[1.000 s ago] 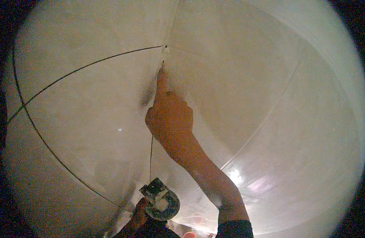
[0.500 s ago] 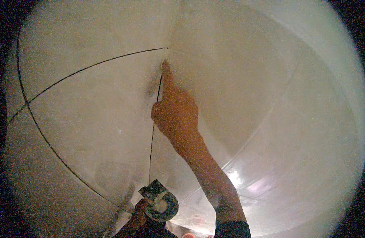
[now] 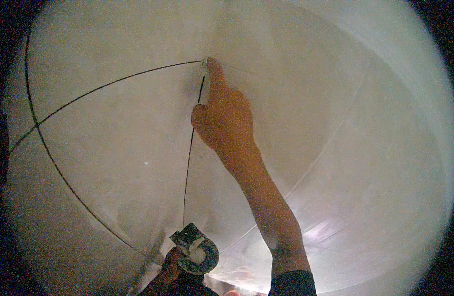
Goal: The person applies grout to the joints between wall tiles by finger, frequently picking up small amounts of the white material from a handheld hawk tool.
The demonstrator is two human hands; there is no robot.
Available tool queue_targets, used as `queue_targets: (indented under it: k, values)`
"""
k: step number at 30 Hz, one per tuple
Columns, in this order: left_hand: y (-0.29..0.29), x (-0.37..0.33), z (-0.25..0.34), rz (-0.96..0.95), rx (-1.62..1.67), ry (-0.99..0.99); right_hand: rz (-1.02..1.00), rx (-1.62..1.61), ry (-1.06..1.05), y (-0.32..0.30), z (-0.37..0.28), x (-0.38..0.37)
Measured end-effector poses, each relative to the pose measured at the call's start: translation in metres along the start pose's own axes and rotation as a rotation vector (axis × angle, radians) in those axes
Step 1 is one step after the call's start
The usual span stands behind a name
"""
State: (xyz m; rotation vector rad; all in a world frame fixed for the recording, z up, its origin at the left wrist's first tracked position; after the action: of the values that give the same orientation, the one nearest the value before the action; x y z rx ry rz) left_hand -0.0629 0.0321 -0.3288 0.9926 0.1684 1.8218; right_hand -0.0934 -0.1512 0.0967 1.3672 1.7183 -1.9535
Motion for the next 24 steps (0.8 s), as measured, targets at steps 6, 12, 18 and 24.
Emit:
queue_targets:
  k: [6, 12, 18, 24]
  values:
    - [-0.028, -0.031, -0.029, -0.062, -0.025, 0.053, -0.081, 0.11, 0.008, 0.01, -0.009, 0.022]
    - [-0.031, -0.036, -0.037, -0.055, -0.027, 0.092, -0.026, -0.011, 0.035, -0.012, -0.012, -0.01]
    - [-0.014, -0.014, -0.016, -0.087, 0.046, 0.077, -0.114, 0.221, -0.021, 0.01, -0.008, 0.012]
    - [-0.016, -0.021, -0.021, -0.177, 0.201, -0.015, -0.003, 0.09, 0.003, -0.006, -0.001, -0.001]
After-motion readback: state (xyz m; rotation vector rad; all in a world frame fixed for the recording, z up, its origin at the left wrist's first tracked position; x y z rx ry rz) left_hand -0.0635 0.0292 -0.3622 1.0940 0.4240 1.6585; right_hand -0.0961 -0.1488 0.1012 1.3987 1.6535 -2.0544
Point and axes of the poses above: each hand's wrist, its own x-axis away from the middle knuckle, its own y-axis out of the palm, z = x × y, the point moved 1 cm from there along -x, towards the middle knuckle, and after that the axes turned 10 degrees about -y, right-handed, at the moved point
